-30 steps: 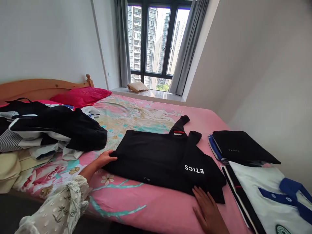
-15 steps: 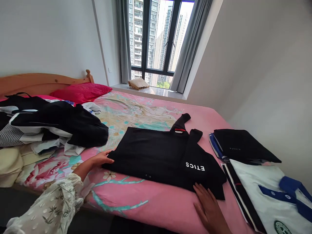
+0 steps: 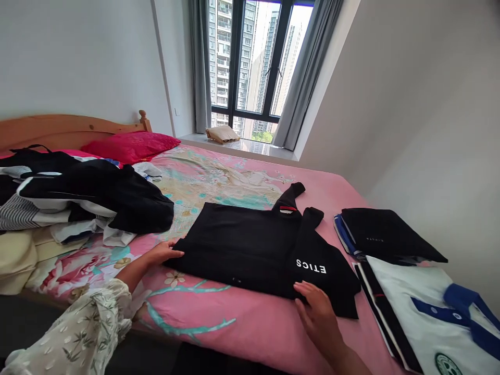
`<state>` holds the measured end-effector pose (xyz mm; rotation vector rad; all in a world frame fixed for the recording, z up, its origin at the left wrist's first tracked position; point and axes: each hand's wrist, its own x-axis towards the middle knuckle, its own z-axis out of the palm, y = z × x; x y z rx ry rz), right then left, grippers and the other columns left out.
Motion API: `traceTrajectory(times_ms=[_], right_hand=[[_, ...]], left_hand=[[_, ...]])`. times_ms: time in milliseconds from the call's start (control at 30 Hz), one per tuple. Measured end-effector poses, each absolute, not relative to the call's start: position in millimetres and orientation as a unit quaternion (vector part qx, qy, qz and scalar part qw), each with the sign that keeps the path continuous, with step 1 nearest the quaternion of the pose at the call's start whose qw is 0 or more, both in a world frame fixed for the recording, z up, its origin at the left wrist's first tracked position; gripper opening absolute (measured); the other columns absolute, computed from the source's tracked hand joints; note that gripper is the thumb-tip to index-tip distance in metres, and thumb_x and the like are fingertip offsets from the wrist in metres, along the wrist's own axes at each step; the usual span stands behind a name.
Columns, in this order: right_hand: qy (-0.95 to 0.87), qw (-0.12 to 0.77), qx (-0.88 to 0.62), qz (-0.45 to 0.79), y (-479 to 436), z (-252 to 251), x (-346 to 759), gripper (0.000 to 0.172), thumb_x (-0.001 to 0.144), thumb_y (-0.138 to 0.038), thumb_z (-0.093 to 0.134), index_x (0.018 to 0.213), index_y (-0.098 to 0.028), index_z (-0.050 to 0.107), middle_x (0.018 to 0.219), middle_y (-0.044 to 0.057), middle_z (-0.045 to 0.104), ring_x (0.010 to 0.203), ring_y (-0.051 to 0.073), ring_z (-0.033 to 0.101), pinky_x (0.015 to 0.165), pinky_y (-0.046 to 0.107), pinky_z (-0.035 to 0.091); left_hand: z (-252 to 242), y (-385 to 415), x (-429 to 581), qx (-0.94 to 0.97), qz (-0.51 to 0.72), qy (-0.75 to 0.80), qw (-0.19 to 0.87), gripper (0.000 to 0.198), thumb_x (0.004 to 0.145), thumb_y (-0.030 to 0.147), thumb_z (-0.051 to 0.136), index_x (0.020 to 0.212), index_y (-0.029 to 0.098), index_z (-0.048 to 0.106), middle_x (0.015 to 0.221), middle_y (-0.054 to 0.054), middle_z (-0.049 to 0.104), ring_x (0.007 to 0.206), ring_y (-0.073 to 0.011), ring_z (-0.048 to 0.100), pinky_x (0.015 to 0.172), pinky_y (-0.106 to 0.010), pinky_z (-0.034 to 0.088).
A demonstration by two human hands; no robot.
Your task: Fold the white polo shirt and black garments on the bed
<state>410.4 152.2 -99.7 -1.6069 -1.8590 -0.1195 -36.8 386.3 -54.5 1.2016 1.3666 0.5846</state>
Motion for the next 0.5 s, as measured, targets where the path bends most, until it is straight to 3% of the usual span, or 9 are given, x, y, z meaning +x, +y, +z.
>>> traceTrajectory(times_ms=[133, 267, 500], right_hand=[[-0.719, 0.305, -0.603, 0.163, 217, -46, 353, 0.031, 0.087, -0.027, 0.048, 0.115, -0.02, 0.059, 0.117, 0.007, 0.062, 0.113, 0.02, 0.054, 0.1, 0.036, 0.043], [-0.722, 0.223, -0.583, 0.297, 293, -30, 311, 0.033, 0.084, -0.027, 0.053, 0.116, -0.022, 0.059, 0.12, 0.006, 0.06, 0.115, 0.021, 0.051, 0.102, 0.036, 0.038], [-0.699, 0.119, -0.534, 0.46, 393, -49, 249, 0.039, 0.084, -0.049, 0.055, 0.106, -0.019, 0.065, 0.094, 0.004, 0.066, 0.079, 0.015, 0.06, 0.07, 0.027, 0.048]], left_hand=[[-44, 382, -35, 0.506, 0.229, 0.57, 0.605, 0.046, 0.041, 0.037, 0.083, 0.08, 0.017, 0.069, 0.084, -0.005, 0.074, 0.094, -0.0294, 0.066, 0.081, -0.032, 0.052], [-43, 380, -38, 0.493, 0.223, 0.552, 0.634, 0.044, 0.041, 0.036, 0.084, 0.078, 0.016, 0.07, 0.082, -0.006, 0.074, 0.094, -0.0299, 0.067, 0.084, -0.033, 0.052], [-48, 376, -44, 0.48, 0.227, 0.508, 0.678, 0.049, 0.047, 0.042, 0.084, 0.088, 0.017, 0.072, 0.091, -0.006, 0.075, 0.099, -0.0285, 0.065, 0.092, -0.035, 0.048]])
